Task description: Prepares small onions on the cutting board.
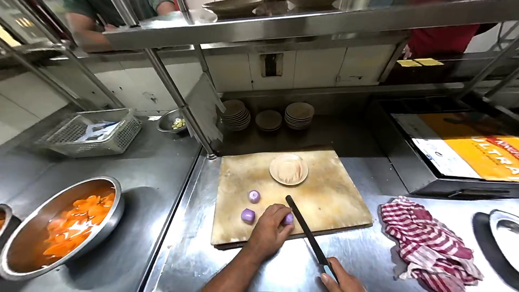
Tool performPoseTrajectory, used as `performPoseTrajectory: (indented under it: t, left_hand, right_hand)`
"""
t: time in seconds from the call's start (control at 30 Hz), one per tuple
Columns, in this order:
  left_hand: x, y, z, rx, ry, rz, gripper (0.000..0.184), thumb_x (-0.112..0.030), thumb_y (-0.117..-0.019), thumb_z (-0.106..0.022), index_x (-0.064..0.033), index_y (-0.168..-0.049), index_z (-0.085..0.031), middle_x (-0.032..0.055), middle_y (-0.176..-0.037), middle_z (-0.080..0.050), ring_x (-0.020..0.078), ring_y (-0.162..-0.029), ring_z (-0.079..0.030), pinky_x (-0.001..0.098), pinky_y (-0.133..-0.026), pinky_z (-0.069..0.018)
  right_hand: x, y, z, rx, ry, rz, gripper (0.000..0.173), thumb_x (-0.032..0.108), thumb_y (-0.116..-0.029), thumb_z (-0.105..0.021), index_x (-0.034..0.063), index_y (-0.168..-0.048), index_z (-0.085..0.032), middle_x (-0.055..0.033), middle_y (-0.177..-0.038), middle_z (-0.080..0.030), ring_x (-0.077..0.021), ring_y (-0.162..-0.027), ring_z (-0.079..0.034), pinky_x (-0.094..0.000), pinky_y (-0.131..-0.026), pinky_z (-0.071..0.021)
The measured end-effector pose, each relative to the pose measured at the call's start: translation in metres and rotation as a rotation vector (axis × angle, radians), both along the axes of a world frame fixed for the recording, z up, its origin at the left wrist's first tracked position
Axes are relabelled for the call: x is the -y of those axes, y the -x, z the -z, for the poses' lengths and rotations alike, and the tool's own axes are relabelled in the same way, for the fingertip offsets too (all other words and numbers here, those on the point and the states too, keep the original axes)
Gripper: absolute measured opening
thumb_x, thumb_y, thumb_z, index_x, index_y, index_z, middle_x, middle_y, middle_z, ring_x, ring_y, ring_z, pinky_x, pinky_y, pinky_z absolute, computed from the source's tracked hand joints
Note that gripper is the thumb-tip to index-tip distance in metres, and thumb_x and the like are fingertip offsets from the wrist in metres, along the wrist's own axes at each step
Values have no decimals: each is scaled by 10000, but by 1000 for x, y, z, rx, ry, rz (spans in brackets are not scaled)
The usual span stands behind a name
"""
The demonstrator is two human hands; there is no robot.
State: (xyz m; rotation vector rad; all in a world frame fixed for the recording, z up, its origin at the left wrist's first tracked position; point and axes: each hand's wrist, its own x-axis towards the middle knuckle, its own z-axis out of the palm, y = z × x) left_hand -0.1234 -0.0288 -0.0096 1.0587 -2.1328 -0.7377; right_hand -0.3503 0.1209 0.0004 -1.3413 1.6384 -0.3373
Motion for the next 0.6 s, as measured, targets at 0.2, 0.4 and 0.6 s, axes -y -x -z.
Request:
performPoseTrajectory:
  t: [0.2,0.4,0.6]
  left_hand:
    - [3,0,2,-38,20,5,300,-266,-938,-720,-40,-1135,-717,106,-1166,-716,202,-1159,-657,345,-1055,-510]
    - [4,0,2,-50,17,22,301,-277,-959,-699,-62,-1169,-727,91,-1186,-717,193,-1180,-646,345,-1067,-498]
    - [5,-1,3,-86,9,-2,263,-242,-948,-705,-52,-1130,-717,88,-1174,-710,191,-1168,-645,343,-1060,-502]
  right_hand:
    - [13,1,-13,55,238,65,347,188,-1002,-580,-1,-1294,-583,-141,-802,-684,-274,-630,-670,-482,-625,-575]
    - [43,-10,-24,43,146,46,357,273,-1038,-517,97,-1347,-548,-94,-802,-676,-244,-645,-676,-451,-640,-583]
    - [33,-11,-14,94,118,68,367,246,-1036,-524,88,-1368,-530,-83,-776,-678,-234,-606,-671,-433,-600,-588]
